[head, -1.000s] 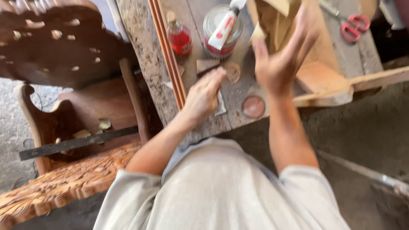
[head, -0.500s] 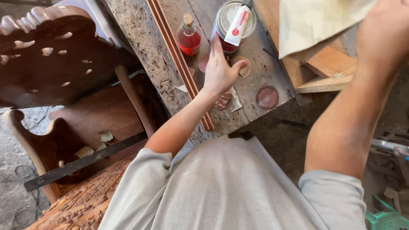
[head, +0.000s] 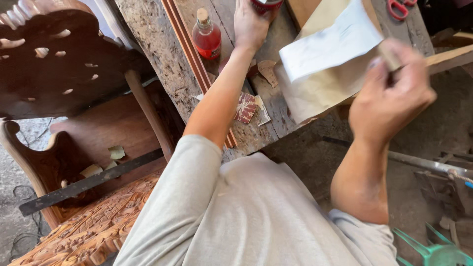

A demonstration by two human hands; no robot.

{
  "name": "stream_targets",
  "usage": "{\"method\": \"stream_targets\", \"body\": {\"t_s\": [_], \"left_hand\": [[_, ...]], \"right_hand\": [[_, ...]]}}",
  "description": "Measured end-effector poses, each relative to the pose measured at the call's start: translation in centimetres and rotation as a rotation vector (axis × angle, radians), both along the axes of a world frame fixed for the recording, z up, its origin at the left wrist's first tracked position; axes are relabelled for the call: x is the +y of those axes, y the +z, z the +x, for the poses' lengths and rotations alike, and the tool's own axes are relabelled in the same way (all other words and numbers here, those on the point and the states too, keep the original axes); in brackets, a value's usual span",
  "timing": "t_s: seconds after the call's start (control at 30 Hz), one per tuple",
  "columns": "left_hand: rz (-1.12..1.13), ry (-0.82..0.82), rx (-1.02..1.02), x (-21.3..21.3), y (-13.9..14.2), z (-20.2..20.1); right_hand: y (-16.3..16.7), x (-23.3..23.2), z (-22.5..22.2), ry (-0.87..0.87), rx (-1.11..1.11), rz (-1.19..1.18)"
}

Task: The person unwraps a paper package of brass hinges on a workbench, opens and handles the hinge pairs, then carries them across the workshop to a wooden door panel. They hold a hinge against the panel edge and mark its screw-hole positions with a pencil.

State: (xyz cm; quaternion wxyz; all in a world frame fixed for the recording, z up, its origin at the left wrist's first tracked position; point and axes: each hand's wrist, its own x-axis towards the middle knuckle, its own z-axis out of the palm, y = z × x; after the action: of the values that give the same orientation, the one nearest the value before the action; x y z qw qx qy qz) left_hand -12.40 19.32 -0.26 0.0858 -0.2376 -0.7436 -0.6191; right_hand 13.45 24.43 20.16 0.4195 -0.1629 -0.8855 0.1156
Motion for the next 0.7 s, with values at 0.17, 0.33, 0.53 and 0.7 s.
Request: {"method": "stream_targets", "body": {"t_s": [0.17,0.33,0.53,0.7], "left_hand": [[-0.263,-0.184,-0.336,-7.3,3.3,4.6],[-0.040,-0.679,-0.660,-14.5,9.4,10.0],[-0.200,-0.801,-0.725,-15.9,13.3,12.0],[-0.365,-0.881,-0.689,-16.7,15.4,10.9]], "right_hand": [[-4.7,-2.7,2.1,-0.081,-0.138,-0.625],[-6.9,-1.2,4.2,0.513,-0.160,-1.353],[-4.3,-1.9,4.6,0.863,-0.182,-1.711],[-4.4,-3.7,3.9,0.475,0.142,-1.638]]}}
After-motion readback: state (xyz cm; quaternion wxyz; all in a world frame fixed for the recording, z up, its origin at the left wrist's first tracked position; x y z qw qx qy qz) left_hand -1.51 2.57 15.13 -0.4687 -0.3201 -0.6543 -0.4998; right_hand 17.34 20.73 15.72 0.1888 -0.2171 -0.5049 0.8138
